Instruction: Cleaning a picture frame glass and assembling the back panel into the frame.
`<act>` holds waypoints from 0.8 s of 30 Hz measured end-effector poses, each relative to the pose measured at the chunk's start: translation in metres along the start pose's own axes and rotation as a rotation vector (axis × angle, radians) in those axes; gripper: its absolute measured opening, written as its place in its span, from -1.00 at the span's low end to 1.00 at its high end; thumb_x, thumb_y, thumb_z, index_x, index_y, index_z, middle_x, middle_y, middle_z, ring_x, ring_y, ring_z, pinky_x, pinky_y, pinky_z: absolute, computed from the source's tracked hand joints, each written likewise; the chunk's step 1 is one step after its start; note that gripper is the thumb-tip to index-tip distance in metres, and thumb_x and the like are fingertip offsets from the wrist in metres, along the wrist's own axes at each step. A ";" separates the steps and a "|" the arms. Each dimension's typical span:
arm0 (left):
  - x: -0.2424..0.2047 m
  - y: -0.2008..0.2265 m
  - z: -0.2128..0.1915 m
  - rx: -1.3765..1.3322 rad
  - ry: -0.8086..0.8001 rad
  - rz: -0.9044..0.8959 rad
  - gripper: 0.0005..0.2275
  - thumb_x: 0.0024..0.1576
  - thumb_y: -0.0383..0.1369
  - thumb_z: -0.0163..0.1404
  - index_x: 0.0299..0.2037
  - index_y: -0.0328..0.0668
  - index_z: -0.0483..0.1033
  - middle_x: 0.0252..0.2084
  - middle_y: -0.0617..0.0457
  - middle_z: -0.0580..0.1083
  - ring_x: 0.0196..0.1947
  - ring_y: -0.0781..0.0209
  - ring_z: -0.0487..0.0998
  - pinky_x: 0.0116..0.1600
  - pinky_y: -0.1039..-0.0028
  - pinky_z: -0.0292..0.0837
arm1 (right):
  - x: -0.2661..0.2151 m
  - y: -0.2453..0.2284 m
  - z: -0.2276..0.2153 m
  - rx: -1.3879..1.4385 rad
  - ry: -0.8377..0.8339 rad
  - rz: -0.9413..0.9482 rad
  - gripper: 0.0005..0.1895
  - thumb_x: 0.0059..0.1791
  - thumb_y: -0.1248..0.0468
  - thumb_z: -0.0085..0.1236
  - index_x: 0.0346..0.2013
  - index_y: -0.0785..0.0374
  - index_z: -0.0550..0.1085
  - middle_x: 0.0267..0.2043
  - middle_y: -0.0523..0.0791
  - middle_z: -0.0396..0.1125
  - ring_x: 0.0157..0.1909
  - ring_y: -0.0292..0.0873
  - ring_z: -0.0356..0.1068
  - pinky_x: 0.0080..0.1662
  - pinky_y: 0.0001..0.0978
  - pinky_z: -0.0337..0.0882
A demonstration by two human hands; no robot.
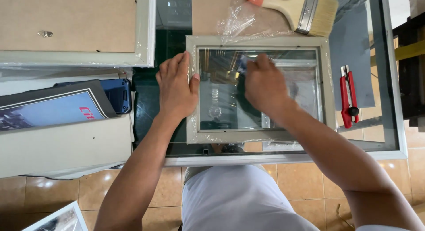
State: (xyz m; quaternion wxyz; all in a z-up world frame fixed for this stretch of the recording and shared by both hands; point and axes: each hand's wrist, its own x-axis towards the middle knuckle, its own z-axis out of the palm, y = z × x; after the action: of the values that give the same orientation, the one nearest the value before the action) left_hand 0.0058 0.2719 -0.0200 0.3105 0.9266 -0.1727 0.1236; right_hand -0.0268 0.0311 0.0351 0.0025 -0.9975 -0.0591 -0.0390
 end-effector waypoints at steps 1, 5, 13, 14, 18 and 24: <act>0.000 0.000 -0.001 -0.015 -0.003 0.000 -0.53 0.27 -0.28 -0.05 0.36 -0.32 0.31 0.28 -0.14 0.32 0.27 -0.17 0.22 0.25 -0.02 0.07 | 0.002 -0.011 0.009 0.020 0.118 -0.158 -0.79 -0.02 0.32 0.11 -0.13 0.34 0.56 -0.16 0.07 0.33 -0.28 0.18 0.52 -0.28 -0.08 0.52; 0.000 -0.006 0.002 -0.038 -0.003 0.004 -0.53 0.26 -0.28 -0.04 0.36 -0.31 0.31 0.28 -0.13 0.32 0.28 -0.15 0.22 0.25 0.03 0.07 | 0.030 -0.042 -0.011 0.325 0.168 -0.426 -0.75 -0.02 0.44 0.00 -0.17 0.26 0.61 -0.26 -0.01 0.35 -0.34 0.13 0.49 -0.30 -0.19 0.49; 0.003 0.014 -0.017 0.038 -0.067 -0.030 -0.52 0.21 -0.40 -0.02 0.34 -0.42 0.28 0.28 -0.15 0.33 0.25 -0.08 0.25 0.27 0.11 0.09 | 0.015 -0.051 -0.015 0.198 0.084 -0.587 -0.61 -0.12 0.41 0.13 0.02 0.30 0.51 -0.12 -0.01 0.27 -0.25 0.04 0.39 -0.21 -0.16 0.47; 0.003 0.013 -0.018 0.053 -0.069 -0.023 -0.52 0.20 -0.41 0.00 0.34 -0.42 0.28 0.27 -0.16 0.33 0.25 -0.09 0.25 0.27 0.10 0.10 | -0.002 -0.052 -0.019 0.213 0.049 -0.641 -0.64 -0.09 0.42 0.04 0.02 0.30 0.49 -0.14 -0.02 0.24 -0.37 -0.01 0.35 -0.30 -0.18 0.45; 0.003 0.015 -0.018 0.046 -0.057 -0.008 -0.52 0.19 -0.42 -0.01 0.34 -0.41 0.27 0.28 -0.18 0.32 0.25 -0.12 0.24 0.27 0.07 0.09 | -0.050 -0.044 -0.039 0.332 -0.071 -0.717 -0.55 -0.09 0.38 0.08 0.12 0.30 0.47 -0.07 -0.06 0.23 -0.17 -0.06 0.36 -0.15 -0.23 0.48; -0.009 0.021 -0.039 -0.092 -0.151 -0.052 -0.40 0.29 -0.31 -0.06 0.45 -0.49 -0.03 0.40 -0.35 0.19 0.36 -0.27 0.19 0.36 -0.02 0.06 | -0.067 0.045 -0.068 0.880 -0.121 -0.177 -0.60 -0.03 0.51 0.16 0.06 0.12 0.56 -0.23 -0.14 0.43 -0.46 -0.31 0.25 -0.43 -0.51 0.24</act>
State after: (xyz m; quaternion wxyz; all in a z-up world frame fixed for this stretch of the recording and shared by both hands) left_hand -0.0157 0.2829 0.0182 0.3418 0.9222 -0.1772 0.0374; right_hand -0.0934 -0.0217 0.0978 0.4196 -0.8930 -0.1553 0.0482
